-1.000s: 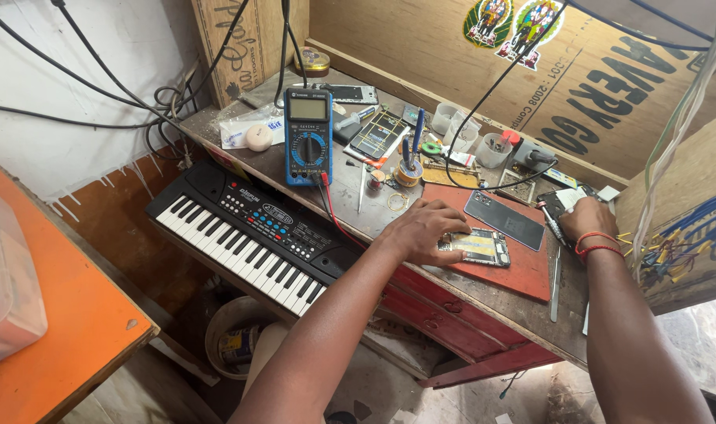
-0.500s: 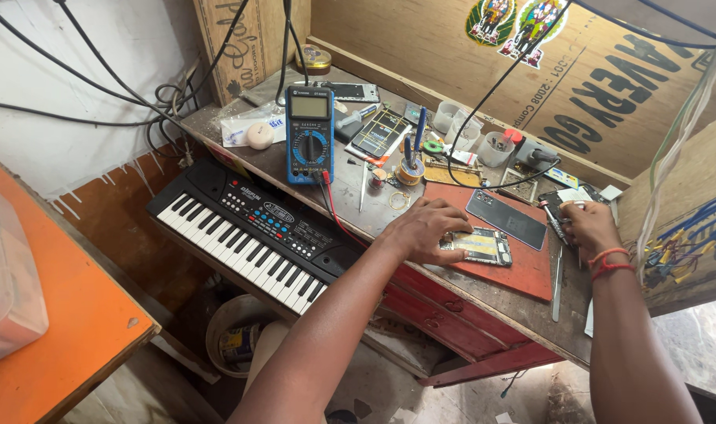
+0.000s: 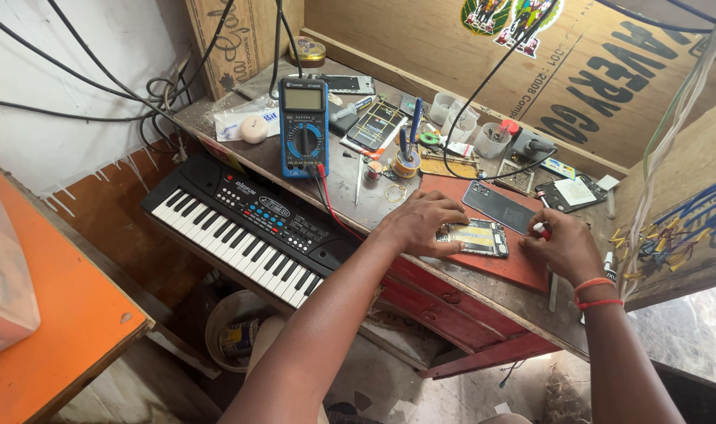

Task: The person works on a disassembled smartphone at a repair workbench, prying at the exposed internal components by hand and with a small tool, repositioning the phone and its back cover, and finally squeezing liquid from a small bottle onto the phone's internals while steadying it with the other hand.

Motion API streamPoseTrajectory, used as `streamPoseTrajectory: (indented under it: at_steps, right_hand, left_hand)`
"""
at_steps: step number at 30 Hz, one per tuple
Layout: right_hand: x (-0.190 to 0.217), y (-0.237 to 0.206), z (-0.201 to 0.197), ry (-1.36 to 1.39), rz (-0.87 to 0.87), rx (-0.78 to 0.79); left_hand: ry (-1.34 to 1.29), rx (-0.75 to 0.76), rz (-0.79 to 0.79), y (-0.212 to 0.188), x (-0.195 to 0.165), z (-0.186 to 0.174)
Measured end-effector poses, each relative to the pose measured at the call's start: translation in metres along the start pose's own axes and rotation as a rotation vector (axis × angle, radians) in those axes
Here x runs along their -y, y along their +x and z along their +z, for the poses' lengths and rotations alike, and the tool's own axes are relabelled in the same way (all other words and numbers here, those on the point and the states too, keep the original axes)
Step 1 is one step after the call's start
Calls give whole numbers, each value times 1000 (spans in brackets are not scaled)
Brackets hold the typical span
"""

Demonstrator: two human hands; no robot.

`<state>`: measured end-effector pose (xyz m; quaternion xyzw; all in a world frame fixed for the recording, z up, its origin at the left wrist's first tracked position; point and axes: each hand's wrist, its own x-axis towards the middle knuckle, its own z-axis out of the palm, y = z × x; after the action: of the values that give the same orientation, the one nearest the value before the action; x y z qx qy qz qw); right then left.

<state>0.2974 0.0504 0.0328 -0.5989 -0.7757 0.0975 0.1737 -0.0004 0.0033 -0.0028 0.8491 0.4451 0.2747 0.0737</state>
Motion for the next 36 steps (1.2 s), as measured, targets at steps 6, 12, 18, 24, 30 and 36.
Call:
streamPoseTrajectory:
  at_steps: [6, 12, 18, 24, 30, 36]
  right_hand:
    - [2, -15, -2, -96, -56, -43]
    - [-16, -15, -7, -88, -22, 24]
    - [-22, -21, -5, -23, -59, 73]
    - [-7, -25, -4, -54, 36, 97]
    - [10, -25, 0, -146, 80, 77]
    - [8, -20, 10, -283, 36, 52]
  left_hand:
    - [-22, -6, 9, -1, 0, -1]
    - [-9, 0, 7, 0, 0, -1]
    - [-16, 4, 9, -1, 0, -2]
    - [-2, 17, -18, 1, -1, -1]
    - [-12, 20, -12, 0, -1, -1]
    - [-19, 3, -1, -1, 0, -1]
